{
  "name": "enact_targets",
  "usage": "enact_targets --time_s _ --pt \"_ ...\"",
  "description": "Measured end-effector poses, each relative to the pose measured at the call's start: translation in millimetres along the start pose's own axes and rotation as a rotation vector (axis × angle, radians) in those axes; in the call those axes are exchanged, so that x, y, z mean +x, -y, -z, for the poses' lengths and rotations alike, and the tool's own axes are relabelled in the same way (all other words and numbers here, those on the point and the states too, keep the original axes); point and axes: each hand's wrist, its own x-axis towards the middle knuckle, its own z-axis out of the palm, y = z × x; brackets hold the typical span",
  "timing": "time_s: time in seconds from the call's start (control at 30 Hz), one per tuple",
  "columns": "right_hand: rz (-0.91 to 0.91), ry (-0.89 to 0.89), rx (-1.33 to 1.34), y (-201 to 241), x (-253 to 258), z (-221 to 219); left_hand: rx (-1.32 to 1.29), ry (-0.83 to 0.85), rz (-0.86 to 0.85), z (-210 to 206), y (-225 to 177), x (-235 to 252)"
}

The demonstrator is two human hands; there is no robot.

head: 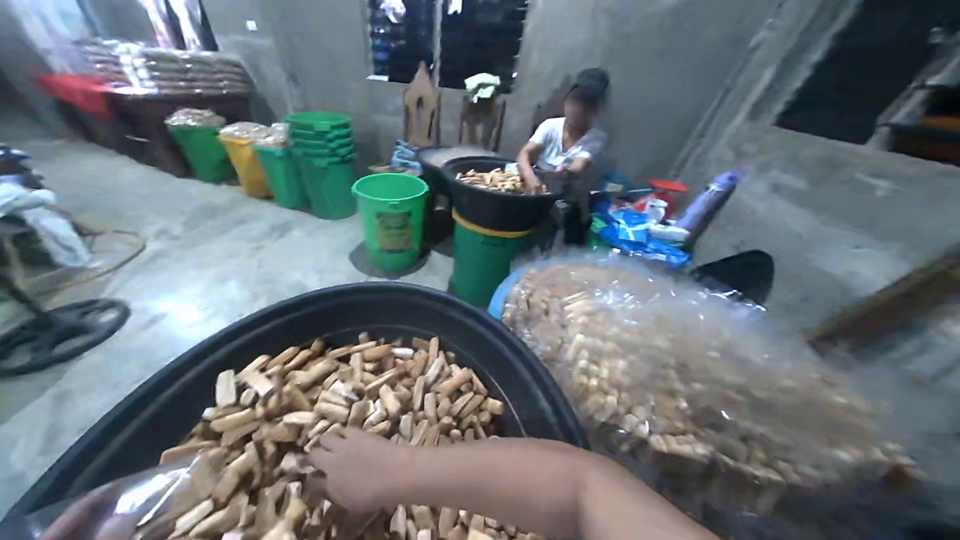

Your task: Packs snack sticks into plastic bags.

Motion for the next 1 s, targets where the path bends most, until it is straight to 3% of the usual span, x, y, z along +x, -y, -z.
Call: enact_targets --time_s 0.1,0.27,0.37,0.53,0.63,1.0 --pt "-0.187 0.047 0.178 -8 -31 7 -0.041 0.197 0.046 -23 7 -10" --pt "-0.243 -0.315 0.607 33 -63 52 -0.346 0.205 0.276 -73 -11 -48" --pt "-0.164 -0.337 0.675 61 -69 49 -0.380 0.105 0.214 -82 -23 -61" --pt "-0.086 -0.377 0.781 54 -64 37 -0.360 -0.010 0.117 -78 -16 -56" --pt "-0.105 -0.351 0.829 55 -66 35 -0.359 0.056 0.053 -81 -8 -58" --pt "-0.024 -0.357 0.861 50 -68 32 -0.456 0.173 0.082 -79 -5 -57"
